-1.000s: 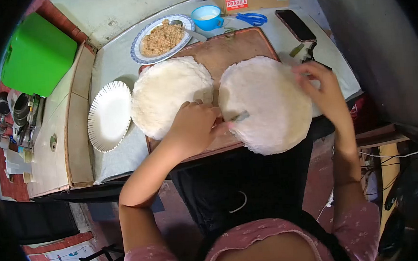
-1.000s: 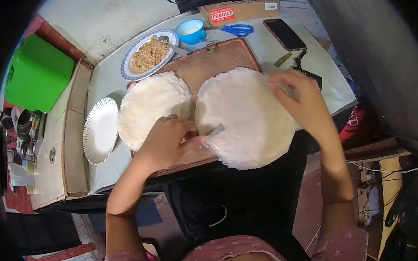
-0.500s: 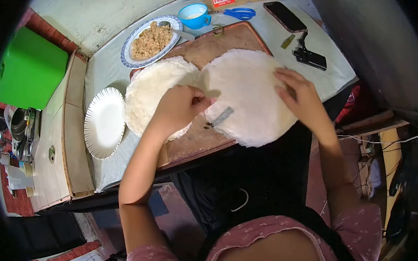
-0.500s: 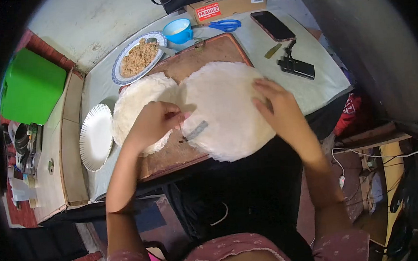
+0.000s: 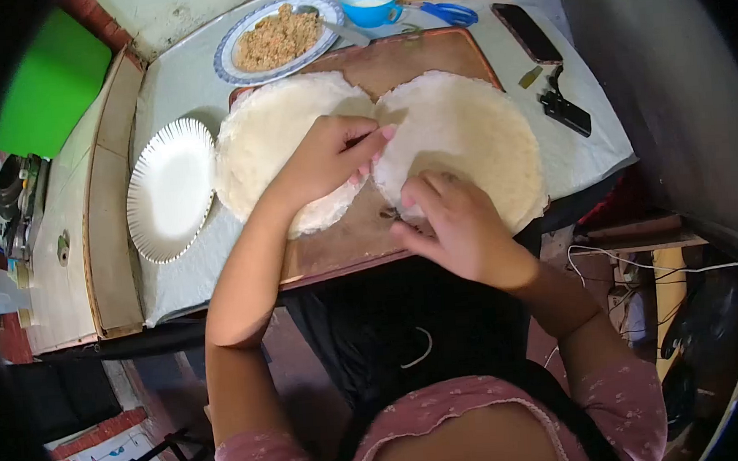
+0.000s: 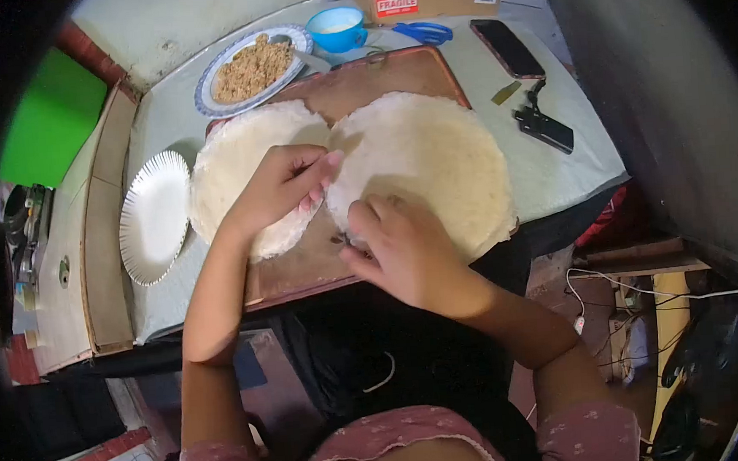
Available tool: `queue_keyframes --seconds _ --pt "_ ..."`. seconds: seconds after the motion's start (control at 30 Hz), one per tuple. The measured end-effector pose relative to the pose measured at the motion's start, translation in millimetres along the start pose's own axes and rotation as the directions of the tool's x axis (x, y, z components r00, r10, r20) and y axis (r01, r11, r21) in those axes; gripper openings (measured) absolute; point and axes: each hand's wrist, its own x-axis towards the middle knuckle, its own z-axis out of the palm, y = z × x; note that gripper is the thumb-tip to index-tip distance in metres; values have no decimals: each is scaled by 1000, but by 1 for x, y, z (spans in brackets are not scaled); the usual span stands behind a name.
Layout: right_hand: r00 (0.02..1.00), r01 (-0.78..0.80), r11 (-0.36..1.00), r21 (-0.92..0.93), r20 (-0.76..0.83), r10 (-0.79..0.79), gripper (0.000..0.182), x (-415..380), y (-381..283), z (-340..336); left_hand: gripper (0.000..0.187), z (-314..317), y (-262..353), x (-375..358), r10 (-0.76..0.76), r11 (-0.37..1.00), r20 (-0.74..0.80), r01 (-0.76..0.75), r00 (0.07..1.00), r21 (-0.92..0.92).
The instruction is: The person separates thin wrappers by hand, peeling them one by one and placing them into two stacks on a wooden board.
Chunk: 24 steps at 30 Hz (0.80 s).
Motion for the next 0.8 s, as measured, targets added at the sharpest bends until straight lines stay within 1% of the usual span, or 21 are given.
queue_keyframes --seconds 0.03,0.07,0.13,0.2,0.27,0.3,0.4,0.47,0.6,0.67,0.7,0.8 --pt "1000 -20 1000 -2 -15 20 22 -1 3 4 36 -2 -3 -1 14 1000 23 -14 1000 3" --pt "999 -33 999 -5 -27 33 21 -1 5 6 35 -8 -7 1 67 997 120 -71 991 30" --pt "998 -60 995 81 -7 61 17 -3 7 4 34 -16 -13 0 160 980 304 -187 939 63" --pt "997 -69 983 171 -14 73 13 -1 6 2 33 -15 -8 -6 135 978 358 -182 924 101" --pt "993 -118 977 178 -7 121 12 -2 3 1 31 -12 -6 -7 133 974 397 -193 908 117" --pt "989 -142 973 180 -12 147 11 -2 3 0 32 -11 -6 -7 136 976 389 -191 911 106" --pt "972 -228 935 272 13 233 12 -1 3 -2 33 -9 -4 -8 127 977 375 -180 918 111" --pt "975 -204 935 289 -29 221 11 -2 5 0 34 -9 -1 -6 99 975 355 -162 930 151" --pt "970 -208 934 289 -59 234 9 -4 5 -1 32 -4 3 -6 224 958 316 -267 922 101" --pt "961 -253 918 305 -32 275 9 -3 4 -4 31 1 0 -6 281 948 294 -313 913 66" --pt "955 -278 907 317 -13 297 10 -4 3 -4 29 4 0 -8 288 946 282 -317 915 62" --pt "949 -289 904 315 -26 313 9 -3 2 -6 23 4 6 -7 306 941 234 -330 923 70"
